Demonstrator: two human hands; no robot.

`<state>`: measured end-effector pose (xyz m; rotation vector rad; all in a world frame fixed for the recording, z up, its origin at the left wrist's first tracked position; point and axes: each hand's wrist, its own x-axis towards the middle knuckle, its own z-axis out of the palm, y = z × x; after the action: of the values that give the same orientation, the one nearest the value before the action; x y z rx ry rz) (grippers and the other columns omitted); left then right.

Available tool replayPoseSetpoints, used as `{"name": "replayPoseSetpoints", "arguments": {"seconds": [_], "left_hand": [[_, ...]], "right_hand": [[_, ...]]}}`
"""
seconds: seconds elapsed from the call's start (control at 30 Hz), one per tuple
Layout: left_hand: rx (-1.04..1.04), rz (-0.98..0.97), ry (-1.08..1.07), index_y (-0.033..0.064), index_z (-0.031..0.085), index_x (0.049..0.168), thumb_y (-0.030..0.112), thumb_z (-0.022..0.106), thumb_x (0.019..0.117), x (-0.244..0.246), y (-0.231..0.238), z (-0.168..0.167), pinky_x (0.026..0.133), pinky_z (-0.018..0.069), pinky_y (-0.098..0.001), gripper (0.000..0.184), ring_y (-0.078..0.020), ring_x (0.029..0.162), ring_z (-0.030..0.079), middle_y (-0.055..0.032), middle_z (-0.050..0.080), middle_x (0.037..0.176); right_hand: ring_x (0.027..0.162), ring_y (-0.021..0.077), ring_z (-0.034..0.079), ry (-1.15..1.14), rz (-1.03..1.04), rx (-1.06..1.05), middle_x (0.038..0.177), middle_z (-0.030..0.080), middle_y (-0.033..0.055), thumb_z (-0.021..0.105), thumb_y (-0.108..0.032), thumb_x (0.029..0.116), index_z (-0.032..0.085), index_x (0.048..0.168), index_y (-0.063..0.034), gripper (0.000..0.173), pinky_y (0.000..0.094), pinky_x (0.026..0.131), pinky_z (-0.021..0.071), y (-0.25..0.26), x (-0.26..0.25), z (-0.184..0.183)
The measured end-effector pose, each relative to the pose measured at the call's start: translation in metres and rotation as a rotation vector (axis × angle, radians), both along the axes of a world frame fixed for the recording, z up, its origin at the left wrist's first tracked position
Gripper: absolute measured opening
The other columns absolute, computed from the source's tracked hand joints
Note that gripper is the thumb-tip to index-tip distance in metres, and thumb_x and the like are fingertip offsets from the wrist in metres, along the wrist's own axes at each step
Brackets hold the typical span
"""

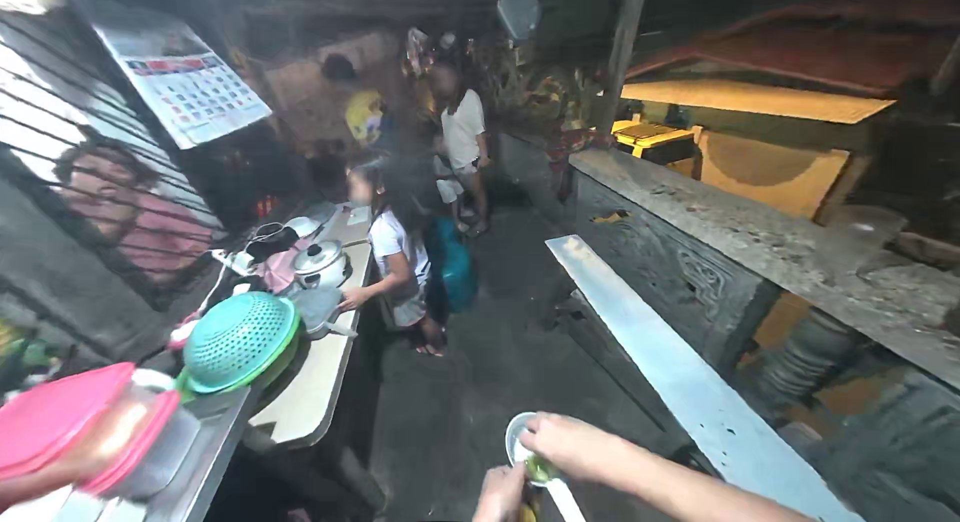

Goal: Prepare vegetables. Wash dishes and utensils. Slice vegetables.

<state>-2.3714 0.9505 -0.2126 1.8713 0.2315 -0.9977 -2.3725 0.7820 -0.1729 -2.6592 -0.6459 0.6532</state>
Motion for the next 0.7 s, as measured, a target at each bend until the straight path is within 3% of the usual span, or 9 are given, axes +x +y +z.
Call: {"name": "replayPoseSetpoints", "arguments": {"seconds": [0.07, 0.17, 0.23, 0.33, 0.43, 0.57, 0.7], "left_hand": [[0.005, -0.002, 0.009, 0.0004, 0.064, 0.096, 0.033, 0.044, 0.1096, 0.044, -0.019, 0.008, 0.048, 0.0425, -0.0256, 0.041, -0.0099, 0.049, 0.049, -0.0031, 0.057, 0.066], [-0.029, 0.013, 0.022, 0.0004, 0.062, 0.095, 0.031, 0.043, 0.1101, 0.111, -0.053, 0.012, 0.044, 0.0417, -0.0239, 0.040, -0.0095, 0.045, 0.047, -0.0032, 0.055, 0.063], [-0.035, 0.036, 0.028, 0.0007, 0.061, 0.096, 0.031, 0.043, 0.1100, 0.152, -0.077, 0.014, 0.043, 0.0413, -0.0230, 0.038, -0.0091, 0.045, 0.047, -0.0032, 0.054, 0.064], [-0.031, 0.050, 0.044, 0.0016, 0.060, 0.096, 0.032, 0.043, 0.1097, 0.218, -0.116, 0.010, 0.044, 0.0413, -0.0240, 0.037, -0.0095, 0.045, 0.046, -0.0033, 0.053, 0.064], [-0.041, 0.083, 0.036, 0.0005, 0.061, 0.094, 0.030, 0.044, 0.1096, 0.279, -0.154, 0.004, 0.044, 0.0405, -0.0236, 0.038, -0.0095, 0.045, 0.046, -0.0037, 0.054, 0.063], [-0.034, 0.125, 0.024, -0.0006, 0.063, 0.098, 0.028, 0.046, 0.1088, 0.349, -0.203, 0.012, 0.048, 0.0415, -0.0251, 0.036, -0.0093, 0.050, 0.047, -0.0038, 0.055, 0.068], [-0.042, 0.197, 0.053, 0.0001, 0.063, 0.098, 0.029, 0.046, 0.1087, 0.409, -0.240, 0.013, 0.047, 0.0413, -0.0240, 0.035, -0.0086, 0.049, 0.048, -0.0029, 0.055, 0.067]], "right_hand": [[0.117, 0.0484, 0.061, -0.066, -0.091, 0.090, 0.123, 0.063, 0.0304, 0.063, 0.009, 0.0910, 0.064, 0.123, 0.0076, 0.032, 0.0604, 0.102, 0.0477, -0.025, 0.044, 0.005], [0.117, 0.0435, 0.062, -0.130, -0.234, 0.227, 0.119, 0.066, 0.0281, 0.051, 0.002, 0.1003, 0.066, 0.120, 0.0077, 0.025, 0.0545, 0.106, 0.0453, -0.069, 0.112, 0.023], [0.119, 0.0415, 0.060, -0.139, -0.234, 0.242, 0.119, 0.067, 0.0262, 0.050, -0.002, 0.1024, 0.069, 0.117, 0.0058, 0.025, 0.0510, 0.109, 0.0413, -0.095, 0.155, 0.025], [0.132, 0.0438, 0.046, -0.030, -0.200, 0.062, 0.137, 0.054, 0.0234, 0.058, -0.010, 0.1011, 0.073, 0.116, -0.0009, 0.023, 0.0548, 0.107, 0.0431, -0.128, 0.218, 0.020], [0.140, 0.0458, 0.038, 0.046, -0.231, -0.055, 0.148, 0.045, 0.0238, 0.060, -0.013, 0.0994, 0.073, 0.116, -0.0004, 0.024, 0.0584, 0.108, 0.0418, -0.160, 0.283, 0.006], [0.145, 0.0481, 0.032, 0.119, -0.256, -0.113, 0.153, 0.042, 0.0264, 0.064, -0.017, 0.0977, 0.069, 0.121, 0.0019, 0.030, 0.0626, 0.109, 0.0396, -0.195, 0.362, -0.002], [0.146, 0.0482, 0.032, 0.148, -0.233, -0.127, 0.154, 0.039, 0.0288, 0.068, -0.011, 0.0943, 0.067, 0.122, 0.0067, 0.033, 0.0618, 0.110, 0.0401, -0.221, 0.432, -0.004]]}}
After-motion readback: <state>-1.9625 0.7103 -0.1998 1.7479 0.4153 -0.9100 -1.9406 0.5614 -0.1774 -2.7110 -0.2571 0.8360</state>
